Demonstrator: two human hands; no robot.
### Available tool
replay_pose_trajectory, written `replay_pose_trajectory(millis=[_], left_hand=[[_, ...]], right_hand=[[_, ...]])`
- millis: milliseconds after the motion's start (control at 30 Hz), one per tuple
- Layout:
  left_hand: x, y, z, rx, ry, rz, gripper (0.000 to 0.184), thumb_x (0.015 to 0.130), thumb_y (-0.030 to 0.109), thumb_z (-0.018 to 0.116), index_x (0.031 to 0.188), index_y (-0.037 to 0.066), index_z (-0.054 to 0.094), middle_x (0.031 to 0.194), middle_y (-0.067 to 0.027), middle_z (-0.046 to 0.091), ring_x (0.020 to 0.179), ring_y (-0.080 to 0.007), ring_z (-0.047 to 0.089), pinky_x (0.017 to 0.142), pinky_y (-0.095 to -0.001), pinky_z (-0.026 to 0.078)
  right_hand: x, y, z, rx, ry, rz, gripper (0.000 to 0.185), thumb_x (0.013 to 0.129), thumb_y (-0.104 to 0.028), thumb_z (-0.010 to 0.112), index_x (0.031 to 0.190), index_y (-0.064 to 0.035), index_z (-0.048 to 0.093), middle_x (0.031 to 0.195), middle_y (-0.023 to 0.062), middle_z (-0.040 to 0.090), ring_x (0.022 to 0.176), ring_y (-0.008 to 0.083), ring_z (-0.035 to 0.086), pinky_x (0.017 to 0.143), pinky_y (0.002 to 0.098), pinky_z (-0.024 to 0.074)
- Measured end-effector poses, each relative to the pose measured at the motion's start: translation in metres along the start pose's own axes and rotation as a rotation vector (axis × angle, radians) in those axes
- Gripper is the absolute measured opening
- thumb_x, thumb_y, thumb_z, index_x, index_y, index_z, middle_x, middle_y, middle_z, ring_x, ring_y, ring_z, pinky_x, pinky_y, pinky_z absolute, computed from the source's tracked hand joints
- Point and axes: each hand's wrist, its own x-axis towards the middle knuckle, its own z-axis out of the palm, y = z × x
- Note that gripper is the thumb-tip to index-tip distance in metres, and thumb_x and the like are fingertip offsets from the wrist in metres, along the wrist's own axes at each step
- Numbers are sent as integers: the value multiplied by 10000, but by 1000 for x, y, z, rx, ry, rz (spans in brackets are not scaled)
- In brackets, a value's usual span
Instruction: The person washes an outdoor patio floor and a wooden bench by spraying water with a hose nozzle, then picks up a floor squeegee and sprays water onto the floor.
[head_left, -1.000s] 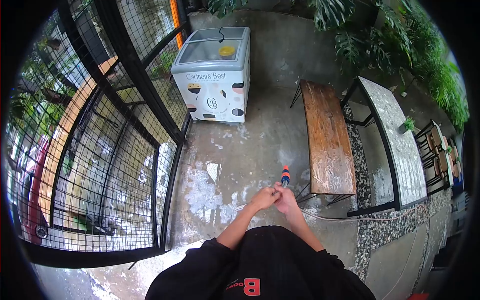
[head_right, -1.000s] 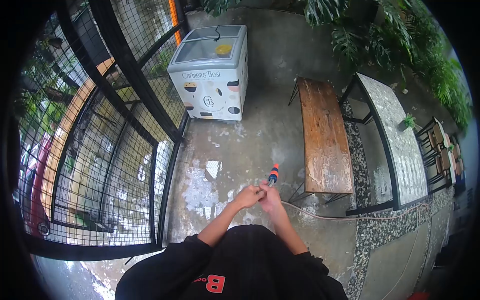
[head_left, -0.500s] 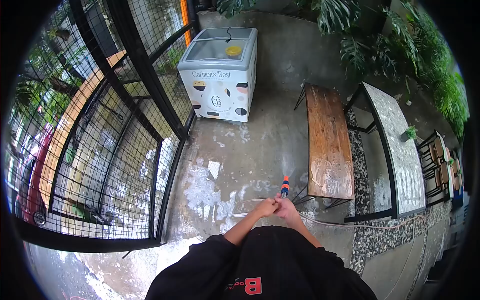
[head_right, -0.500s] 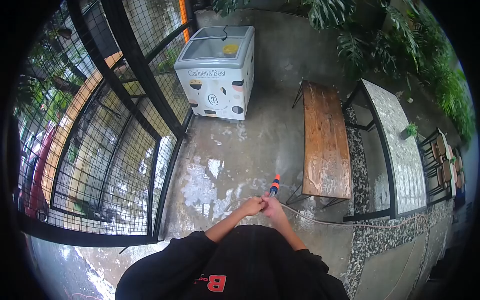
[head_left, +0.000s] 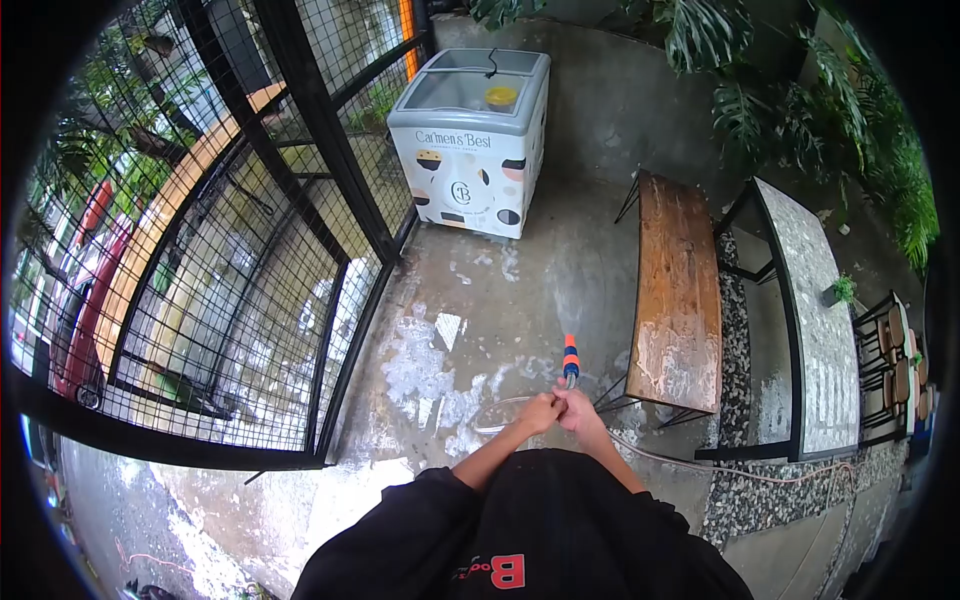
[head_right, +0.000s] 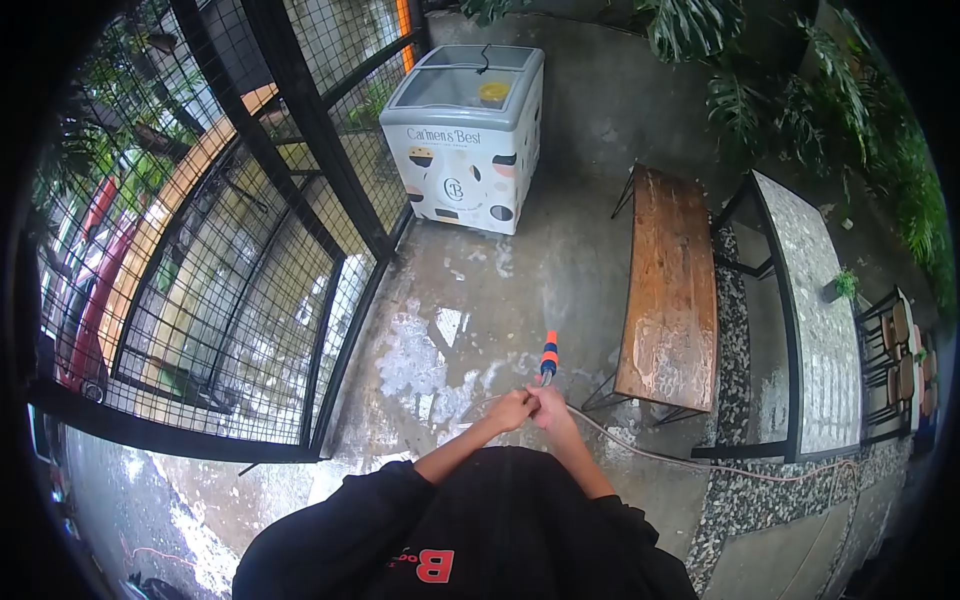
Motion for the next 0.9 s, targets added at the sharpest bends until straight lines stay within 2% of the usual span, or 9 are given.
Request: replay_pose_trajectory(millis=[300,433,500,600,900], left_hand=[[0,-6,17,-89,79,16,353,787,333,407,889,29,553,768,-195,571,763,-344,551,669,-402,419],[-9,-2,16,-98,115,35,339,785,312,406,887,20,546,775,-207,566,758,-361,544,661,-411,419],[-14,-1,17,-39,153,56,322,780,294,405,872,17,542,781,-218,560,761,-378,534,661,-428,415],[-22,0,16,-9,207,31,308,773,280,412,859,13,538,774,-231,552,767,-387,527,662,-442,411],[-34,-15,10,-82,250,-7,289,761,254,426,852,6,543,767,-242,549,767,-381,532,675,-434,419]], right_hand=[[-3,0,2,-135,48,-81,418,686,21,504,1051,-146,385,602,24,429,393,109,367,335,250,275],[-15,1,11,-151,86,-101,389,685,9,514,1033,-124,402,589,27,428,378,105,364,321,239,267],[-14,4,9,-304,116,-172,349,684,-2,524,1004,-99,423,596,31,435,388,102,380,316,243,270],[-8,11,9,-326,102,-197,342,682,-13,532,1000,-85,429,587,29,437,387,101,384,312,241,264],[-11,25,25,-457,72,-231,346,669,-14,540,1002,-60,457,580,24,443,385,96,382,319,246,278]])
